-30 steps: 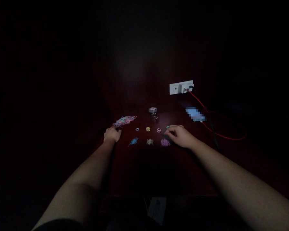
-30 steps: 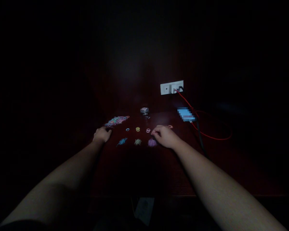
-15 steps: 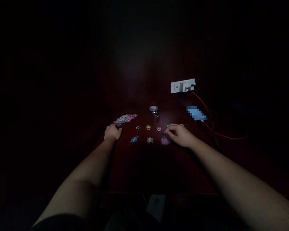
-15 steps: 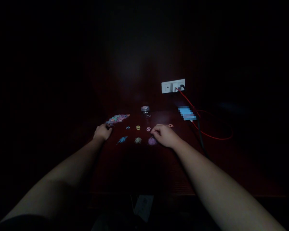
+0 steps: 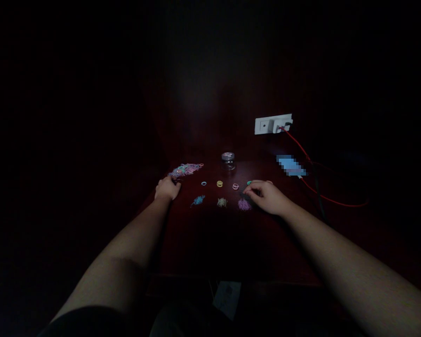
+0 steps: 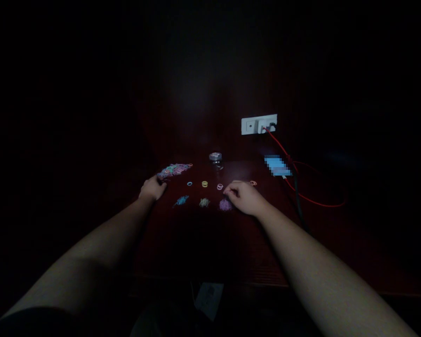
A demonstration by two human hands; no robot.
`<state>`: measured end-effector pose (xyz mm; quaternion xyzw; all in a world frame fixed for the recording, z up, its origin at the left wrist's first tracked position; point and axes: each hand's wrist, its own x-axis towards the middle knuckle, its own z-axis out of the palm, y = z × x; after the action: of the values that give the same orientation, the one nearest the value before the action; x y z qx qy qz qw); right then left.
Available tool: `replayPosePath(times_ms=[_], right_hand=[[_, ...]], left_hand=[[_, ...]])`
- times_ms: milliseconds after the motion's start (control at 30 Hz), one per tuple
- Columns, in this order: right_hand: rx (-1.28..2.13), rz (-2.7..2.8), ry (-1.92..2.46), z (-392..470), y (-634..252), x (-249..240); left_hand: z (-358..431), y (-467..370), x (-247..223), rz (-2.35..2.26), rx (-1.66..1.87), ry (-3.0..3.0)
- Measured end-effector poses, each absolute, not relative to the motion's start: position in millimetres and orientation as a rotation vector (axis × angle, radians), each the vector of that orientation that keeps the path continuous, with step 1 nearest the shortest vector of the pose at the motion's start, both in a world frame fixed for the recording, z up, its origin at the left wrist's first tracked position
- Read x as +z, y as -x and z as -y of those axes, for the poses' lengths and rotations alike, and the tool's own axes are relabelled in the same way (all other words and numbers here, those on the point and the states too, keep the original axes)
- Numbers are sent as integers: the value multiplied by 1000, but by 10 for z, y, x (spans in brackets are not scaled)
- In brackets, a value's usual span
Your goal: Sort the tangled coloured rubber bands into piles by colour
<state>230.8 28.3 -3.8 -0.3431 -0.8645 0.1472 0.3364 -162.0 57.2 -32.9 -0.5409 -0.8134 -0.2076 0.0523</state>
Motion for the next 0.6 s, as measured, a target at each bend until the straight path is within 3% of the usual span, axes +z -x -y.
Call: replayPosePath(times_ms=[367, 600], right_hand=[[431, 2250, 876, -294, -2313, -62], [428, 2255, 893, -291, -2305, -57]], left_hand=[[-666, 1775, -448, 2448, -1076, 1671], [-677, 1812, -454, 2443, -1150, 1682]])
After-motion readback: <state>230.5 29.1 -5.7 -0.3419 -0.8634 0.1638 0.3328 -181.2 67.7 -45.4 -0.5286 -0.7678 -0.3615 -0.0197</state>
